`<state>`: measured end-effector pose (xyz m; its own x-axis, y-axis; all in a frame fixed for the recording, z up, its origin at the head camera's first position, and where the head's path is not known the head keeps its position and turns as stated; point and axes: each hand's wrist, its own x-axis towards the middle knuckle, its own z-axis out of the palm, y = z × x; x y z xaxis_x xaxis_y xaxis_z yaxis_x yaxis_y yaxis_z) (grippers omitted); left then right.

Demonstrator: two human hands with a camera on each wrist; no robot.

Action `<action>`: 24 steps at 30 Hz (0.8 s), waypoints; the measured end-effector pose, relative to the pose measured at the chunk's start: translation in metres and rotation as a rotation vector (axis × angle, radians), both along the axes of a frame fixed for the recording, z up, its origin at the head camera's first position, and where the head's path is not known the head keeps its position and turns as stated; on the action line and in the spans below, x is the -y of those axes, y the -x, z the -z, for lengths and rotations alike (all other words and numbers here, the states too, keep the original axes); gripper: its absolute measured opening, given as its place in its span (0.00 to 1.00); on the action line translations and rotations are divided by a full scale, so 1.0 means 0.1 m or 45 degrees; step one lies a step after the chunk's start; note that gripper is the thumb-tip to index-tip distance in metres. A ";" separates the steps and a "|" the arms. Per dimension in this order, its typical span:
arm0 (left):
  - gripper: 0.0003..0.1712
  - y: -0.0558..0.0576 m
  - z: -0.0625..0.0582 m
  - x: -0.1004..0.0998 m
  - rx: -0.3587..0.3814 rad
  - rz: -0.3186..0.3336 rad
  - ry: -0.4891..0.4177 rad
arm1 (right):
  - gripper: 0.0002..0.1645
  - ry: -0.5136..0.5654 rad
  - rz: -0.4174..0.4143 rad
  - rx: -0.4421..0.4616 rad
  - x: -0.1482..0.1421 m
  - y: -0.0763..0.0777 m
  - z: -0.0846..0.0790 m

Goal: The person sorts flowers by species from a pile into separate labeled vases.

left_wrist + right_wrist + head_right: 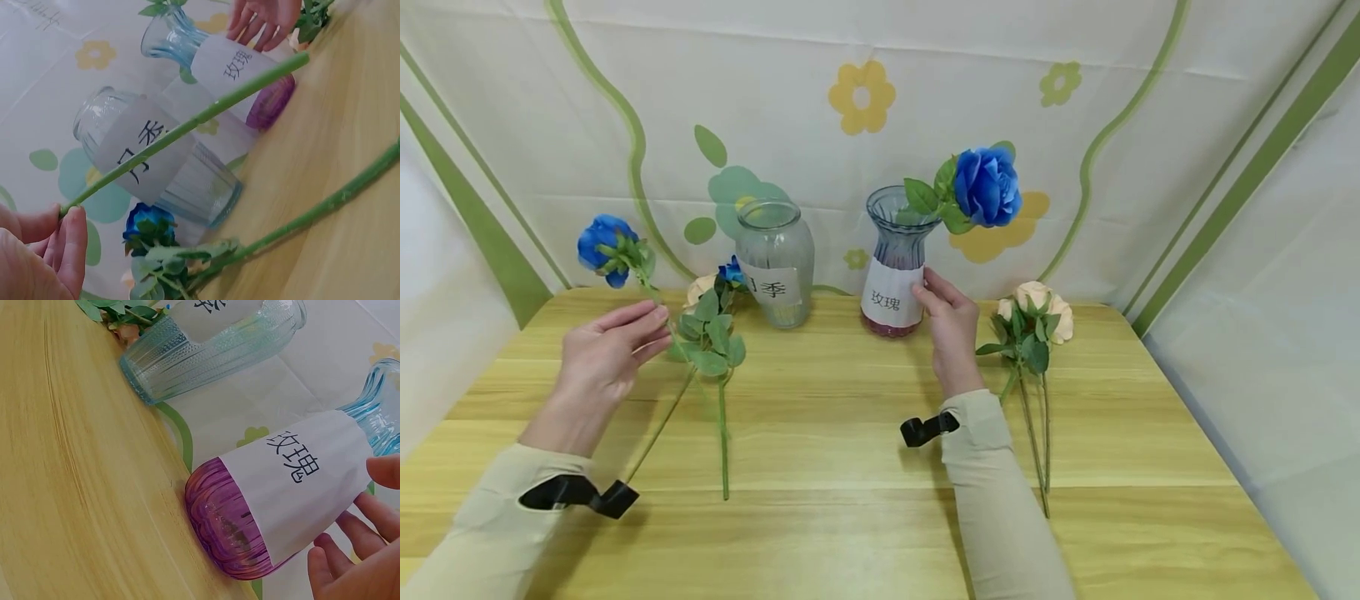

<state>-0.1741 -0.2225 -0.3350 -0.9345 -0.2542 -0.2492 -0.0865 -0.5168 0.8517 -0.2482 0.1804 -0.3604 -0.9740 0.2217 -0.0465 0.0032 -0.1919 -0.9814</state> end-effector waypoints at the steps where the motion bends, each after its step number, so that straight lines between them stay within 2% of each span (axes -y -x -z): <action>1: 0.10 0.01 -0.01 -0.02 -0.003 -0.013 -0.014 | 0.29 -0.002 0.003 0.001 0.00 0.00 0.00; 4: 0.11 0.04 -0.07 -0.11 -0.013 -0.055 -0.057 | 0.29 -0.005 0.016 0.000 -0.01 -0.01 -0.02; 11: 0.19 0.17 -0.27 -0.31 -0.010 -0.213 -0.154 | 0.29 0.009 0.000 0.010 0.02 -0.01 -0.03; 18: 0.16 0.33 -0.39 -0.61 -0.107 -0.359 -0.216 | 0.29 0.006 0.001 0.001 0.03 -0.01 -0.01; 24: 0.13 0.45 -0.52 -0.85 -0.222 -0.419 -0.250 | 0.29 -0.012 0.011 0.000 0.02 0.00 -0.02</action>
<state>-0.2193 -0.1379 -0.2829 -0.8439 -0.5098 -0.1675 0.2473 -0.6466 0.7216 -0.2484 0.1785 -0.3588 -0.9720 0.2309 -0.0442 0.0014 -0.1826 -0.9832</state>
